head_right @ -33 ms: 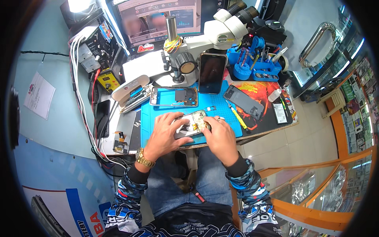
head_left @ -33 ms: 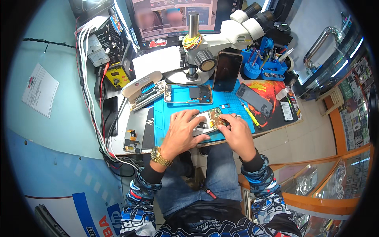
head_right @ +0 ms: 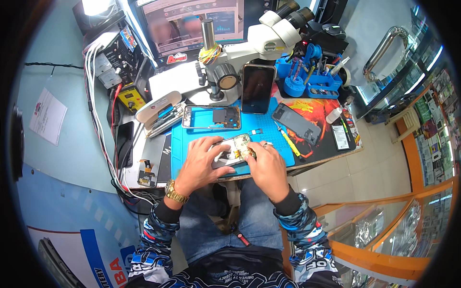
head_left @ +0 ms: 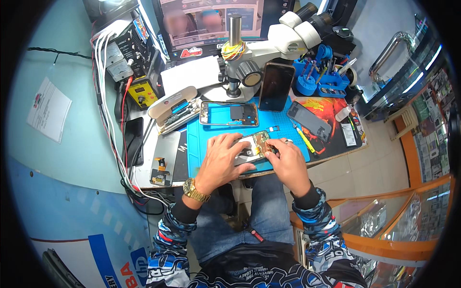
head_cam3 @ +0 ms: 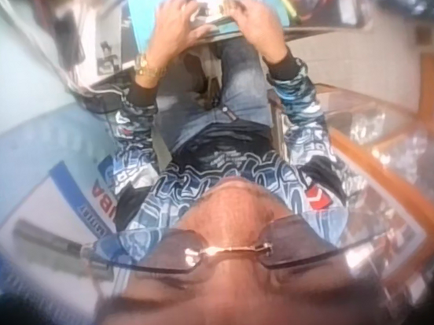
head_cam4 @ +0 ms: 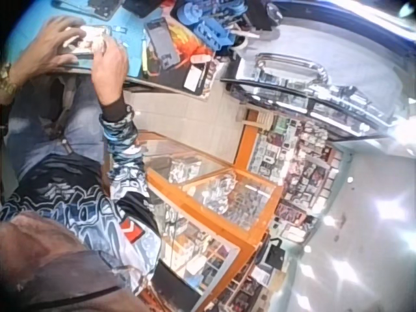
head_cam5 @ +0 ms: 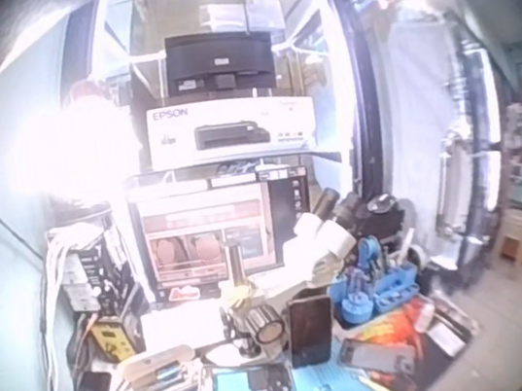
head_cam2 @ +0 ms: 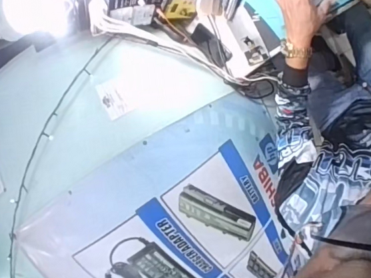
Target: The person takes a new screen from a box, removes a red protective film, and attaches it to the phone frame while managing internal cables and a small component.
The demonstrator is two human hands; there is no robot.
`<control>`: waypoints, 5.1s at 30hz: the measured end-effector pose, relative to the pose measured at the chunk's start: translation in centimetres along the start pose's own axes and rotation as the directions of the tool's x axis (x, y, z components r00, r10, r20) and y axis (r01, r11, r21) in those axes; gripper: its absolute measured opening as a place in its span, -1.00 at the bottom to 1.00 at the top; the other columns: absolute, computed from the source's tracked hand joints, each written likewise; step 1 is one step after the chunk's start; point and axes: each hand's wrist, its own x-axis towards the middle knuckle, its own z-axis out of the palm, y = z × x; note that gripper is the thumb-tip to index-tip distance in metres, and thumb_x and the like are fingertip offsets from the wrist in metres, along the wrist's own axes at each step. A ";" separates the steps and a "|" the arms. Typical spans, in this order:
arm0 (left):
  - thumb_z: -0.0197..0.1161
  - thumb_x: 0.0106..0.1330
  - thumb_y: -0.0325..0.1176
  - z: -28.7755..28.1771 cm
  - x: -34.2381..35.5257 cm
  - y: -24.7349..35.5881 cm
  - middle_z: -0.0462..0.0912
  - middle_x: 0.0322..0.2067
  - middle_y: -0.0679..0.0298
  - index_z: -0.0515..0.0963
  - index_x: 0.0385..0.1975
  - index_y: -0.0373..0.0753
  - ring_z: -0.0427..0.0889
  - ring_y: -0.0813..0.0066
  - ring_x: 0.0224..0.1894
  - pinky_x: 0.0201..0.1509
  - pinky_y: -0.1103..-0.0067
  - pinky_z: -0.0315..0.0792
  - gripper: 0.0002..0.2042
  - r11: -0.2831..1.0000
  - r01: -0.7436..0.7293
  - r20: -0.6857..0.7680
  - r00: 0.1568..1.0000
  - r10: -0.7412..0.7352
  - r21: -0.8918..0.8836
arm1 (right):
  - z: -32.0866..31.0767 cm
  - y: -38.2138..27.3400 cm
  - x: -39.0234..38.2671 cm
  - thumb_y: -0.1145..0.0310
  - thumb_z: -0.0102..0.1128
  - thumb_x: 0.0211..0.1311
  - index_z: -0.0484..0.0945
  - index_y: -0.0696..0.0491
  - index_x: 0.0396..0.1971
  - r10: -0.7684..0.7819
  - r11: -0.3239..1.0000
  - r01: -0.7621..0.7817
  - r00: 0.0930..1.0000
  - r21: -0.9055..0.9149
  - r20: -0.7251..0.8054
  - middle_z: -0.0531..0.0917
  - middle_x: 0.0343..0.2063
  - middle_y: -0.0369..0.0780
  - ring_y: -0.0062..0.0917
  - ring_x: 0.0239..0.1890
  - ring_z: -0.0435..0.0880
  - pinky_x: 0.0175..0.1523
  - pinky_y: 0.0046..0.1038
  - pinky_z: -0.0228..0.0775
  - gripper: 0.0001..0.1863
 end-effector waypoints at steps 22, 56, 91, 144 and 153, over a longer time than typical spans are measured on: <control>0.56 0.04 -0.12 0.1 -0.2 0.1 0.61 0.00 0.28 0.59 0.06 -0.15 0.53 0.27 0.05 0.20 0.30 0.25 -0.44 1.000 0.000 -0.054 0.999 0.001 0.021 | 3.3 -0.2 1.7 0.38 0.33 0.15 0.61 0.16 -0.40 0.042 0.989 -0.033 0.997 0.142 -0.065 0.66 -0.49 -0.08 -0.14 -0.37 0.66 -0.23 -0.17 0.48 -0.85; 0.51 0.00 -0.43 -0.6 2.4 -1.5 0.68 -0.29 0.40 0.75 -0.32 -0.12 0.56 0.34 -0.24 0.02 0.34 0.43 -0.79 0.984 -0.098 0.070 0.992 0.109 -0.147 | 2.0 0.8 -2.1 0.51 0.38 0.11 0.66 0.11 -0.11 -0.271 0.962 0.256 0.940 -0.099 -0.207 0.62 -0.09 -0.15 -0.20 -0.05 0.58 -0.03 -0.21 0.40 -0.70; 0.56 -0.07 -0.42 -0.9 2.8 -1.4 0.62 -0.33 0.39 0.78 -0.32 -0.10 0.52 0.32 -0.27 -0.02 0.38 0.38 -0.74 0.974 -0.015 0.124 0.991 0.044 -0.227 | 2.6 1.1 -2.6 0.44 0.37 0.08 0.63 0.07 0.11 -0.288 0.931 0.263 0.955 -0.254 -0.066 0.49 0.21 -0.05 -0.20 0.18 0.46 0.12 -0.18 0.35 -0.50; 0.57 -0.06 -0.42 -0.8 2.5 -1.8 0.66 -0.32 0.40 0.76 -0.32 -0.12 0.50 0.31 -0.25 -0.02 0.39 0.39 -0.75 0.970 -0.011 0.102 0.994 0.036 -0.242 | 2.7 0.9 -2.3 0.43 0.33 0.07 0.55 0.05 0.13 -0.254 0.931 0.233 0.967 -0.282 -0.039 0.46 0.25 0.01 -0.10 0.20 0.46 0.10 -0.10 0.31 -0.47; 0.56 0.03 -0.35 -0.8 2.2 -1.7 0.68 -0.27 0.38 0.76 -0.26 -0.11 0.60 0.28 -0.13 0.27 0.30 0.38 -0.76 0.971 0.044 0.147 0.989 -0.009 -0.235 | 2.9 0.4 -2.0 0.42 0.32 0.10 0.58 0.00 0.12 -0.238 0.923 0.206 0.969 -0.326 -0.061 0.46 0.25 0.00 -0.10 0.20 0.46 0.12 -0.10 0.29 -0.50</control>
